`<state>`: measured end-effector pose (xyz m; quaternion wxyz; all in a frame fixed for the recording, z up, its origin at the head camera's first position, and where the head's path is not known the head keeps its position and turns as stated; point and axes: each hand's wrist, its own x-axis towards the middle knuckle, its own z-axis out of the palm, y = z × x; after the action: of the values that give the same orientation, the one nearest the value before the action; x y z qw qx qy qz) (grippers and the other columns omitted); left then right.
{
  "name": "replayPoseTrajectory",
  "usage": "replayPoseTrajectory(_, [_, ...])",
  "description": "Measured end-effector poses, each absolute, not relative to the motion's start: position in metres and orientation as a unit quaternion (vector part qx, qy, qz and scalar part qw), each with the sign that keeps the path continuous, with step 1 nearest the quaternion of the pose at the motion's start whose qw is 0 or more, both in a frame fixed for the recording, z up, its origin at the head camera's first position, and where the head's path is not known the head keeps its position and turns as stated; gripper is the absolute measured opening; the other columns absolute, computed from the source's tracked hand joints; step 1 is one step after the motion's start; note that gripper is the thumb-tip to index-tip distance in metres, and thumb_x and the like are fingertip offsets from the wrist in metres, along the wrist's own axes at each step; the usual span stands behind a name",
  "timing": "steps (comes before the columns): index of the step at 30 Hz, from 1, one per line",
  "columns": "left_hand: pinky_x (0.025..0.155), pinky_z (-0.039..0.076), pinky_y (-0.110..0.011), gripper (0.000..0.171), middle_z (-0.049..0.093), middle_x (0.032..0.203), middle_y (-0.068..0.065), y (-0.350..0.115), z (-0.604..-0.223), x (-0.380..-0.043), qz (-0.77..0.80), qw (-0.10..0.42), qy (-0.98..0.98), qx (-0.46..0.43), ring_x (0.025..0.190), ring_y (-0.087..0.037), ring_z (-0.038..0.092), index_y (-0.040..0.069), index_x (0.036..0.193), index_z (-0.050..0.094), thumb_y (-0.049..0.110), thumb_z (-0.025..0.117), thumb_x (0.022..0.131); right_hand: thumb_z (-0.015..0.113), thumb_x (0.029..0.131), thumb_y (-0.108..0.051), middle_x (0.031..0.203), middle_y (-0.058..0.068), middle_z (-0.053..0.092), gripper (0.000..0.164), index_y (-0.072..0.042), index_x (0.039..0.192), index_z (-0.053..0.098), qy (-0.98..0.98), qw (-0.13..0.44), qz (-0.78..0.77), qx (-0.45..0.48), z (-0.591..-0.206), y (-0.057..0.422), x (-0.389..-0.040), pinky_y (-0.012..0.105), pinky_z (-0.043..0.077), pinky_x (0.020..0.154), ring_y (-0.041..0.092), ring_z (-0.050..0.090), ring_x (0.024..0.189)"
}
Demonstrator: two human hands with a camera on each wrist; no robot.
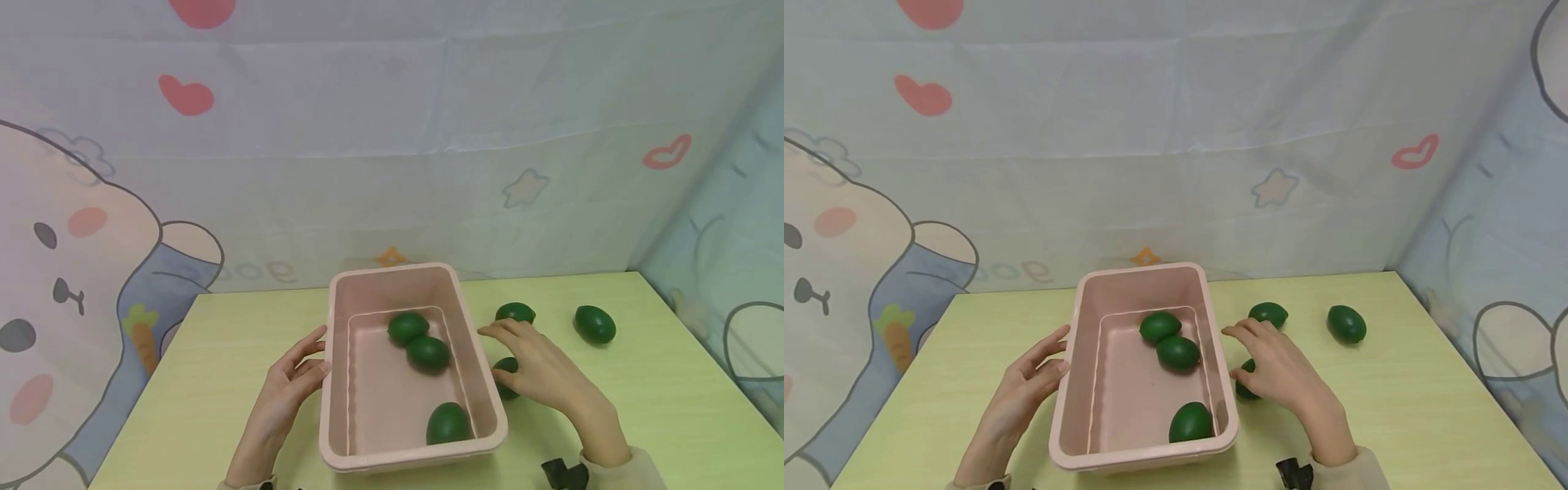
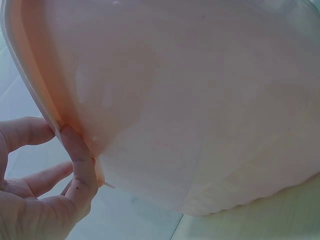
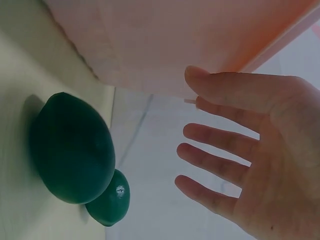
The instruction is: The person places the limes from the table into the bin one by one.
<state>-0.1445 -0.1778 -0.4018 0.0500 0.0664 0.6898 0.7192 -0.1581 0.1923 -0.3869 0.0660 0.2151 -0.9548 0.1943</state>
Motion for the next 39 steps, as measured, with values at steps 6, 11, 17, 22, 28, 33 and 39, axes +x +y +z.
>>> replayPoseTrajectory(6, [0.086,0.053,-0.025,0.056,0.047,0.123,-0.005,-0.178,-0.402,-0.145,0.719,0.05,0.69,0.063,0.095,-0.006,0.062,0.009,0.146,0.039,0.006,0.058,0.093,0.08,0.074,-0.018,0.134,0.016,0.055,0.061,-0.012,0.131,0.058,-0.957,0.053,0.179,0.221,-0.391,0.196,-0.162,0.058,0.046,0.094,0.039,0.052,0.124])
replayPoseTrajectory(11, [0.086,0.053,-0.025,0.057,0.047,0.123,-0.005,-0.178,-0.403,-0.145,0.719,0.05,0.691,0.064,0.095,-0.006,0.062,0.009,0.146,0.039,0.006,0.058,0.093,0.082,0.072,-0.018,0.134,0.017,0.055,0.062,-0.012,0.13,0.058,-0.958,0.045,0.168,0.226,-0.394,0.198,-0.165,0.06,0.046,0.093,0.04,0.052,0.123])
replayPoseTrajectory(17, [0.087,0.053,-0.025,0.057,0.047,0.124,-0.006,-0.178,-0.403,-0.146,0.72,0.052,0.689,0.062,0.096,-0.005,0.063,0.009,0.146,0.038,0.006,0.058,0.093,0.083,0.07,-0.016,0.134,0.017,0.055,0.063,-0.011,0.128,0.059,-0.957,0.041,0.16,0.238,-0.398,0.201,-0.169,0.061,0.046,0.092,0.04,0.051,0.124])
replayPoseTrajectory(22, [0.087,0.053,-0.025,0.057,0.047,0.123,-0.006,-0.178,-0.403,-0.145,0.721,0.05,0.688,0.063,0.095,-0.005,0.063,0.009,0.146,0.039,0.005,0.058,0.093,0.084,0.069,-0.016,0.134,0.016,0.055,0.064,-0.012,0.127,0.06,-0.956,0.035,0.154,0.247,-0.403,0.202,-0.172,0.06,0.046,0.091,0.038,0.05,0.124])
replayPoseTrajectory(28, [0.086,0.053,-0.025,0.057,0.047,0.123,-0.005,-0.178,-0.403,-0.145,0.722,0.051,0.687,0.064,0.094,-0.005,0.062,0.008,0.146,0.038,0.006,0.058,0.093,0.084,0.07,-0.02,0.135,0.017,0.054,0.064,-0.009,0.128,0.06,-0.956,0.013,0.156,0.249,-0.409,0.201,-0.176,0.063,0.045,0.092,0.041,0.049,0.125])
replayPoseTrajectory(33, [0.087,0.053,-0.025,0.059,0.048,0.123,-0.004,-0.179,-0.404,-0.146,0.721,0.055,0.688,0.06,0.093,-0.003,0.063,0.009,0.147,0.038,0.006,0.059,0.092,0.084,0.07,-0.023,0.135,0.018,0.054,0.064,-0.008,0.127,0.06,-0.955,0.001,0.157,0.25,-0.412,0.201,-0.178,0.064,0.045,0.092,0.042,0.049,0.125])
replayPoseTrajectory(39, [0.086,0.053,-0.025,0.058,0.048,0.123,-0.004,-0.179,-0.403,-0.145,0.721,0.054,0.688,0.059,0.093,-0.003,0.062,0.009,0.147,0.038,0.006,0.059,0.093,0.085,0.069,-0.023,0.133,0.019,0.056,0.065,-0.007,0.127,0.061,-0.954,-0.009,0.159,0.254,-0.414,0.2,-0.179,0.063,0.046,0.09,0.043,0.05,0.123])
